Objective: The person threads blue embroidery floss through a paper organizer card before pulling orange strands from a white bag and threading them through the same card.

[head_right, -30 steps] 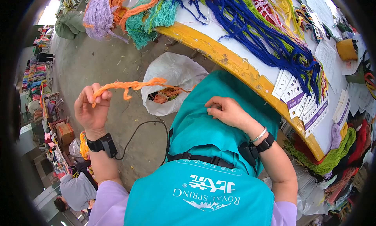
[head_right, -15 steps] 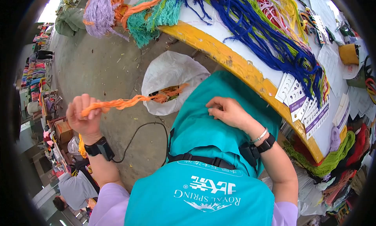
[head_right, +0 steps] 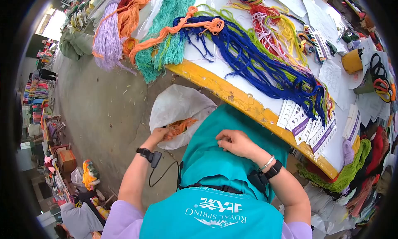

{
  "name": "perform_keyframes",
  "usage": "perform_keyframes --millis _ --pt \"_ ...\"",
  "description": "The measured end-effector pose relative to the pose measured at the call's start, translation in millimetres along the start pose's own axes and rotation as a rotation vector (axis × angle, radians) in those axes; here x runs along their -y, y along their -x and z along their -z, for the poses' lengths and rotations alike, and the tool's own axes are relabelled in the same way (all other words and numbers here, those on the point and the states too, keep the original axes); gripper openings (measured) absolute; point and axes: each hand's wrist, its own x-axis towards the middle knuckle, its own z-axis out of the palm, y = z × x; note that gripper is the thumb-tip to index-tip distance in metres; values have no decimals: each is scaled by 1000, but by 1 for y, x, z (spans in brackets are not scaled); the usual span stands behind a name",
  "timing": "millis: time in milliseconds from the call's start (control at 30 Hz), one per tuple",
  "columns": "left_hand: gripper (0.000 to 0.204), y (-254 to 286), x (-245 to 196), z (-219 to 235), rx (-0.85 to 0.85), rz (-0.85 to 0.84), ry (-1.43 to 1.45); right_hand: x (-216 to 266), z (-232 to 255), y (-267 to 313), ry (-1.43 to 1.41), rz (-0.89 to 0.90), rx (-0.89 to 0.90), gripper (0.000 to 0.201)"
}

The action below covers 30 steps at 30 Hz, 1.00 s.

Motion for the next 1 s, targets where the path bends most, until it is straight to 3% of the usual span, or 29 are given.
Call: perform_keyframes --millis 33,133,233,267,367,400,500,533,600,667,767,800,867,1000 --pt "31 -13 11 -4 4 17 -43 0 1 1 -1 0 -5 24" --pt "35 -69 65 8 166 -472 -770 1 1 4 -8 -4 -12 25" --pt "41 -94 91 -4 -113 -326 -936 0 2 5 -13 -7 -20 26" --pt "44 -95 79 -9 -216 -323 -1038 3 2 7 -15 -5 -27 26" --pt "43 -69 50 -13 -115 -280 -1128 5 4 10 -8 -18 -26 27" --pt "45 -52 30 -18 -143 -338 -1155 6 5 10 -5 -24 -22 27" --pt "37 -5 -65 -25 245 -238 -854 8 6 14 38 7 -20 27" --pt "30 17 -98 -29 298 -185 -452 10 6 15 23 -4 -12 27" --pt "24 51 -168 -27 360 -432 -188 18 7 19 42 20 -15 27" --pt "20 78 -241 -29 122 -772 -198 29 10 23 90 12 23 27" --pt "15 57 -327 -22 -315 -1197 -441 41 12 29 131 34 18 27" --pt "19 27 -346 -19 -354 -1239 -335 42 11 32 161 113 -35 27" --pt "27 1 -390 -19 -548 -1253 -566 47 13 39 180 141 -57 27" --pt "39 -47 -437 -31 -718 -965 -829 60 22 58 168 93 -81 26"
